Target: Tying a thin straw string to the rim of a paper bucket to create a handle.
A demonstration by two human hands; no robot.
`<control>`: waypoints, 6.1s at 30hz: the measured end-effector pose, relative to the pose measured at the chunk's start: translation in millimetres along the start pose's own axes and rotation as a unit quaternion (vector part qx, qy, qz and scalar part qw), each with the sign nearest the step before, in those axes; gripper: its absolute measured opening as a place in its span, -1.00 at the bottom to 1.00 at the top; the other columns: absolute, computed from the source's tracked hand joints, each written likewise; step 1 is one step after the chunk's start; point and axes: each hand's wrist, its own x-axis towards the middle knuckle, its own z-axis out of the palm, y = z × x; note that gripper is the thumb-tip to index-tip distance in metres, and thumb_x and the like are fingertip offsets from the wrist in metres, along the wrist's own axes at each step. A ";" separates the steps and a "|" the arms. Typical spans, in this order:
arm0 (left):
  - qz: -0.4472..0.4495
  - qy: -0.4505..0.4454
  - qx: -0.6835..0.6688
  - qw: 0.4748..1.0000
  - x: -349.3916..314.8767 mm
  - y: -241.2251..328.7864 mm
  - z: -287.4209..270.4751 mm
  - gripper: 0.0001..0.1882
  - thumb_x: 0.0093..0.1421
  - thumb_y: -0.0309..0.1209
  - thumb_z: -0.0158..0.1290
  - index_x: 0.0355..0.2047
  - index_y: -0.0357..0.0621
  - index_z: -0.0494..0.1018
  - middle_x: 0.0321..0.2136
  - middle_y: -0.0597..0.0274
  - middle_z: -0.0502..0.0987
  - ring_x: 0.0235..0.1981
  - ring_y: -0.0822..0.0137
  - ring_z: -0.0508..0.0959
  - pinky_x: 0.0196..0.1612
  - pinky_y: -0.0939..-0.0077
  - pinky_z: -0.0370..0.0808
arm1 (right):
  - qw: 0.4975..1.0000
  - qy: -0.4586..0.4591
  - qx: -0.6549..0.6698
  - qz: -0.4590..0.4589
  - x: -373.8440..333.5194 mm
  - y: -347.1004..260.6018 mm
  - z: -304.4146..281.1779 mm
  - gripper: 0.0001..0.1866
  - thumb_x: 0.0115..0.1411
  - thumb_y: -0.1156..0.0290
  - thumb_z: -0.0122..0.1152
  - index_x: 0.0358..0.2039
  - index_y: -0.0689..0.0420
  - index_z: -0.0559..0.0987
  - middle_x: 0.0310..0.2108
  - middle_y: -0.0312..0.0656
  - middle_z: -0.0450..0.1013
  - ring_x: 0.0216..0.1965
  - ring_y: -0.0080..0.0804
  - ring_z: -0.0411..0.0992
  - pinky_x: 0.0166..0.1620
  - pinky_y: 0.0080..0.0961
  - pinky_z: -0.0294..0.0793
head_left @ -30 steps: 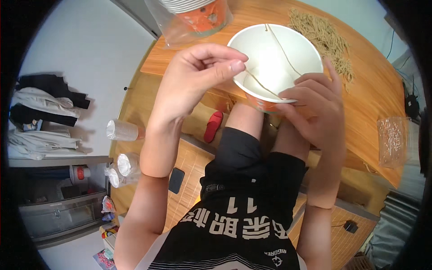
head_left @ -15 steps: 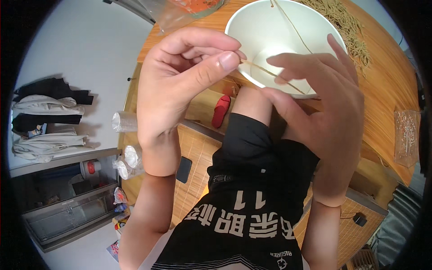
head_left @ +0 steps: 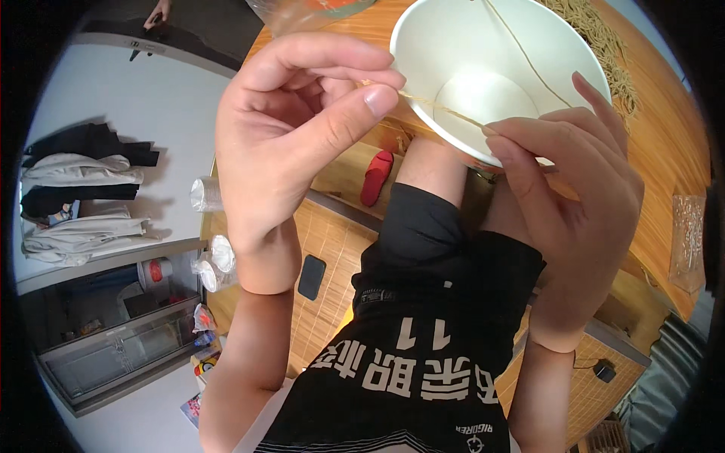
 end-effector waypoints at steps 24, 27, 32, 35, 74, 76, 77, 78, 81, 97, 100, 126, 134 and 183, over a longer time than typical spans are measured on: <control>0.406 -0.110 0.321 0.848 13.3 -9.6 -10.0 -0.73 -0.07 -0.74 0.15 -0.29 -0.32 0.49 -0.45 0.04 0.58 -0.47 0.28 0.52 -0.39 0.54 0.41 | 0.998 -0.021 0.005 0.053 9.2 -5.1 1.7 -0.73 0.25 0.38 -0.02 -0.57 0.15 0.52 -0.56 -0.25 0.48 -0.21 -0.33 0.48 0.30 -0.05 0.05; 0.388 -0.086 0.320 0.860 10.9 -11.1 -11.8 -0.72 -0.02 -0.76 0.11 -0.25 -0.35 0.47 -0.43 -0.01 0.58 -0.47 0.31 0.51 -0.42 0.60 0.42 | 1.000 -0.008 -0.015 0.013 1.8 12.4 3.4 -0.75 0.30 0.37 -0.08 -0.37 0.15 0.58 -0.38 -0.21 0.54 -0.12 -0.33 0.48 0.32 -0.06 0.01; 0.265 0.019 0.244 0.932 13.8 -10.4 2.5 -0.73 0.04 -0.72 0.16 -0.21 -0.35 0.47 -0.33 0.06 0.59 -0.30 0.40 0.57 -0.19 0.66 0.50 | 0.915 0.307 0.195 0.173 -49.0 38.9 5.4 -0.80 0.32 0.38 0.00 -0.13 0.19 0.50 -0.22 -0.19 0.49 -0.17 -0.45 0.45 -0.01 -0.43 0.37; 0.246 0.000 0.189 0.951 22.6 -12.3 2.9 -0.72 0.06 -0.71 0.14 -0.17 -0.34 0.47 -0.31 0.09 0.60 -0.29 0.42 0.58 -0.15 0.65 0.48 | 0.898 0.255 0.208 0.292 -72.3 29.4 16.8 -0.81 0.25 0.41 0.18 -0.17 0.19 0.50 -0.31 -0.28 0.46 -0.26 -0.58 0.42 -0.18 -0.65 0.43; -0.072 -0.175 0.069 0.980 52.2 -6.5 39.5 -0.68 0.13 -0.62 0.14 -0.07 -0.27 0.45 -0.37 0.30 0.55 -0.37 0.62 0.55 -0.27 0.80 0.50 | 0.687 0.194 0.627 0.312 -56.3 18.4 24.1 -0.89 0.22 0.51 0.10 -0.25 0.23 0.43 -0.43 -0.25 0.48 -0.45 -0.66 0.34 -0.35 -0.72 0.29; -0.077 -0.183 0.067 0.978 52.8 -5.4 40.5 -0.66 0.12 -0.58 0.17 -0.06 -0.26 0.45 -0.36 0.27 0.58 -0.35 0.62 0.55 -0.27 0.79 0.50 | 0.679 0.201 0.640 0.297 -53.8 17.9 25.1 -0.88 0.23 0.50 0.12 -0.23 0.24 0.47 -0.44 -0.26 0.47 -0.45 -0.64 0.36 -0.32 -0.70 0.33; -0.075 -0.184 0.068 0.978 53.5 -5.2 40.7 -0.66 0.12 -0.58 0.17 -0.06 -0.26 0.45 -0.36 0.27 0.58 -0.35 0.62 0.55 -0.27 0.79 0.50 | 0.680 0.201 0.640 0.296 -52.4 19.3 25.1 -0.88 0.23 0.50 0.12 -0.23 0.24 0.47 -0.44 -0.26 0.47 -0.45 -0.64 0.36 -0.32 -0.70 0.33; -0.061 -0.195 0.087 0.975 53.7 -5.0 40.2 -0.66 0.13 -0.57 0.17 -0.06 -0.28 0.45 -0.36 0.26 0.58 -0.34 0.61 0.56 -0.25 0.78 0.50 | 0.696 0.215 0.624 0.281 -50.4 20.8 25.4 -0.86 0.23 0.50 0.12 -0.21 0.25 0.48 -0.42 -0.24 0.49 -0.41 -0.61 0.40 -0.28 -0.68 0.37; -0.036 -0.205 0.069 0.976 53.9 -8.2 40.6 -0.65 0.15 -0.58 0.15 -0.04 -0.30 0.42 -0.35 0.24 0.57 -0.31 0.56 0.58 -0.20 0.73 0.52 | 0.726 0.231 0.599 0.247 -43.3 21.4 25.1 -0.82 0.24 0.51 0.12 -0.16 0.27 0.49 -0.37 -0.19 0.51 -0.32 -0.55 0.46 -0.18 -0.63 0.43; -0.057 -0.173 0.022 0.983 58.7 -4.7 45.2 -0.58 0.13 -0.57 0.15 0.03 -0.24 0.37 -0.40 0.23 0.57 -0.31 0.41 0.62 -0.16 0.60 0.53 | 0.903 0.148 0.390 0.103 -6.0 22.2 -10.7 -0.72 0.29 0.57 -0.08 -0.01 0.29 0.46 -0.04 -0.04 0.49 -0.19 -0.46 0.47 -0.13 -0.60 0.41; -0.081 -0.197 0.015 0.977 61.1 -5.1 43.1 -0.60 0.13 -0.58 0.15 0.00 -0.27 0.38 -0.41 0.24 0.58 -0.33 0.41 0.62 -0.16 0.60 0.53 | 0.947 0.107 0.295 0.062 -2.8 27.0 -18.4 -0.72 0.29 0.58 -0.08 -0.02 0.29 0.48 -0.04 -0.08 0.50 -0.20 -0.48 0.44 -0.12 -0.60 0.40; -0.079 -0.319 -0.032 0.944 56.8 1.0 54.2 -0.58 0.15 -0.67 0.03 0.04 -0.31 0.32 -0.27 0.04 0.59 -0.16 0.31 0.59 -0.02 0.47 0.51 | 0.938 0.073 0.339 0.021 5.5 43.3 -13.0 -0.49 0.10 0.72 -0.25 0.07 0.25 0.42 0.07 -0.13 0.44 -0.48 -0.72 0.16 -0.37 -0.78 0.19; -0.091 -0.248 -0.015 0.965 53.8 1.5 52.5 -0.76 0.23 -0.54 0.06 -0.09 -0.28 0.41 -0.32 0.05 0.63 -0.22 0.34 0.61 -0.06 0.49 0.51 | 0.949 0.121 0.276 0.097 -18.6 29.0 -18.7 -0.62 0.17 0.67 -0.11 0.00 0.22 0.46 -0.04 -0.19 0.50 -0.54 -0.79 0.13 -0.44 -0.82 0.16; 0.288 -0.347 0.299 0.841 65.1 -2.1 51.5 -0.78 0.00 -0.44 0.27 -0.30 -0.17 0.58 -0.36 0.25 0.61 -0.57 0.46 0.46 -0.53 0.66 0.35 | 0.947 0.307 0.091 0.008 -46.3 28.4 40.2 -0.77 -0.06 0.58 0.35 -0.33 0.08 0.66 -0.36 -0.28 0.59 -0.49 -0.47 0.38 -0.41 -0.64 0.37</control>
